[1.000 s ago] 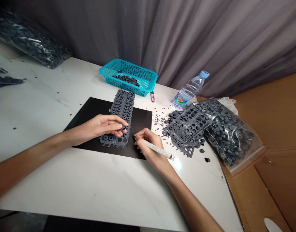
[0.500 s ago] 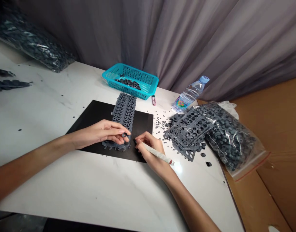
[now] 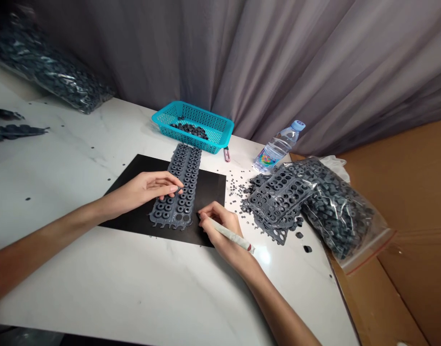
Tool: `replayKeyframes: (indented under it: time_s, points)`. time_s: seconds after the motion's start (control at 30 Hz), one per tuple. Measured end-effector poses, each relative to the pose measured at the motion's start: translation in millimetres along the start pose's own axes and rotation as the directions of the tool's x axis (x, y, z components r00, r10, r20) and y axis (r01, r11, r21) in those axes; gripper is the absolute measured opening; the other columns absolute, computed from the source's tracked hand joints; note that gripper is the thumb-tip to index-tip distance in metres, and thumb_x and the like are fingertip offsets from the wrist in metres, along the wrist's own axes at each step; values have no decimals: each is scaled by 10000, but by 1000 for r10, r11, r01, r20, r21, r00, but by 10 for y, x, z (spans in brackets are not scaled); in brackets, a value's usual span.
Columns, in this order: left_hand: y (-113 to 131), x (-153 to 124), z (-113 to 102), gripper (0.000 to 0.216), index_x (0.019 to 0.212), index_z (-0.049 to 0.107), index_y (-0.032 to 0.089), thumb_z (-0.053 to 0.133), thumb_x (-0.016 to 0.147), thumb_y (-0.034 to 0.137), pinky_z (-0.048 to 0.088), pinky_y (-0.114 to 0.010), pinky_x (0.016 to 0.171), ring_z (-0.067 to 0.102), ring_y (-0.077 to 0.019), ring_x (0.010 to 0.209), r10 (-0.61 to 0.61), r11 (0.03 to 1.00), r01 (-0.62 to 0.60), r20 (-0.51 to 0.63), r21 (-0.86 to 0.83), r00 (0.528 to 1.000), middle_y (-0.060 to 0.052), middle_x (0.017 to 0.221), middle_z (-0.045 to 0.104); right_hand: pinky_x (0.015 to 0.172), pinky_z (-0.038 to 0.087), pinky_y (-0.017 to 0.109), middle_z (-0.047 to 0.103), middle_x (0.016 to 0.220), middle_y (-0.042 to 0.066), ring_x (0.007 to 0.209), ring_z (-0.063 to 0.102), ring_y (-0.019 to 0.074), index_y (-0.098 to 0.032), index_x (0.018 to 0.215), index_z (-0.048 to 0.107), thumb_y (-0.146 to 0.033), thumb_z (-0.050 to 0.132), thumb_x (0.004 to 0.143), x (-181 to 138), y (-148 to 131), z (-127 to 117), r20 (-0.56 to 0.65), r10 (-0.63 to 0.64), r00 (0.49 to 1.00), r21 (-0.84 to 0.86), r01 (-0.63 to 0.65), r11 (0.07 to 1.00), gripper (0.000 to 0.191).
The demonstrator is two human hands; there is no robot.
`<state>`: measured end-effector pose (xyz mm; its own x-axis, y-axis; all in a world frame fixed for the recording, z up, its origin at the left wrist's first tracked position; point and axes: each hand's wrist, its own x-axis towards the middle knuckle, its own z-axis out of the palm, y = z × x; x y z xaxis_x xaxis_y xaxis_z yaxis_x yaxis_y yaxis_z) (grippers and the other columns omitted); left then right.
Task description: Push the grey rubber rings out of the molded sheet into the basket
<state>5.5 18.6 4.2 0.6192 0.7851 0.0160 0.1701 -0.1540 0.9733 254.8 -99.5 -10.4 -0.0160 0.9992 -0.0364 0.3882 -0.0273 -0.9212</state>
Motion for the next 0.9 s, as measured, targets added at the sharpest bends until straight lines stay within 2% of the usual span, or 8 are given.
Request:
replayKeyframes:
  time_s: [0.13, 0.23, 0.3, 0.37, 0.5, 0.6, 0.73, 0.9]
  points:
    - [-20, -31, 4, 254, 1111, 739, 211, 661, 1012, 432, 600, -389, 933, 740, -211, 987, 126, 973, -101, -109, 207, 986, -57, 1111, 793, 589, 424, 260, 677, 781, 9, 661, 580, 154, -200, 913, 668, -314, 605, 968, 1, 34, 19, -4, -38, 999, -23, 38, 999, 142]
    - [75, 55, -30, 204, 1096, 728, 221, 598, 1051, 372, 571, -405, 968, 713, -210, 993, 337, 847, -224, -162, 483, 927, -49, 1112, 782, 603, 418, 264, 678, 783, 14, 681, 580, 160, -197, 902, 663, -317, 589, 983, 12, 63, 38, 0, -68, 998, -36, 68, 997, 163]
    - [187, 263, -116, 186, 1129, 714, 225, 571, 1067, 327, 521, -421, 1053, 692, -220, 1088, 493, 716, -330, -111, 615, 863, -52, 1160, 770, 610, 420, 269, 681, 788, 19, 689, 586, 164, -193, 910, 667, -336, 579, 998, 19, 74, 45, 2, -76, 997, -33, 76, 997, 189]
    - [303, 602, -252, 187, 1158, 699, 217, 568, 1064, 311, 513, -410, 1051, 691, -219, 1092, 569, 637, -383, -73, 669, 819, -59, 1185, 764, 609, 418, 271, 678, 785, 19, 689, 586, 166, -192, 923, 670, -354, 576, 1005, 22, 79, 48, 7, -76, 997, -29, 77, 997, 204]
    - [372, 1375, -541, 246, 1246, 656, 185, 532, 1061, 290, 519, -398, 1026, 690, -244, 1160, 494, 650, -278, -116, 707, 862, -102, 1249, 748, 619, 418, 266, 671, 794, 10, 698, 575, 163, -198, 916, 661, -327, 575, 999, 15, 82, 38, 8, -90, 996, -20, 90, 996, 176]
    - [238, 1665, -647, 312, 1342, 605, 175, 490, 1068, 271, 486, -444, 1065, 658, -264, 1210, 469, 638, -231, -133, 735, 873, -130, 1335, 713, 629, 418, 260, 662, 797, 5, 706, 570, 160, -200, 915, 661, -316, 576, 1001, 3, 66, 25, 14, -103, 995, -10, 103, 995, 167]
    - [-46, 1564, -694, 357, 1359, 606, 195, 513, 1057, 361, 332, -541, 1191, 545, -324, 1340, 451, 594, -166, -156, 787, 879, -134, 1426, 656, 603, 387, 254, 628, 750, -7, 674, 547, 153, -200, 916, 663, -339, 577, 1011, -5, 7, 26, 23, -107, 994, -14, 108, 994, 190]
    - [-276, 1348, -798, 438, 1413, 604, 215, 495, 1059, 449, 234, -534, 1219, 466, -356, 1417, 426, 541, -108, -161, 834, 890, -144, 1510, 601, 615, 384, 258, 635, 753, -2, 684, 542, 154, -195, 911, 666, -322, 579, 1010, 14, -14, 48, 21, -125, 992, -23, 126, 992, 183]
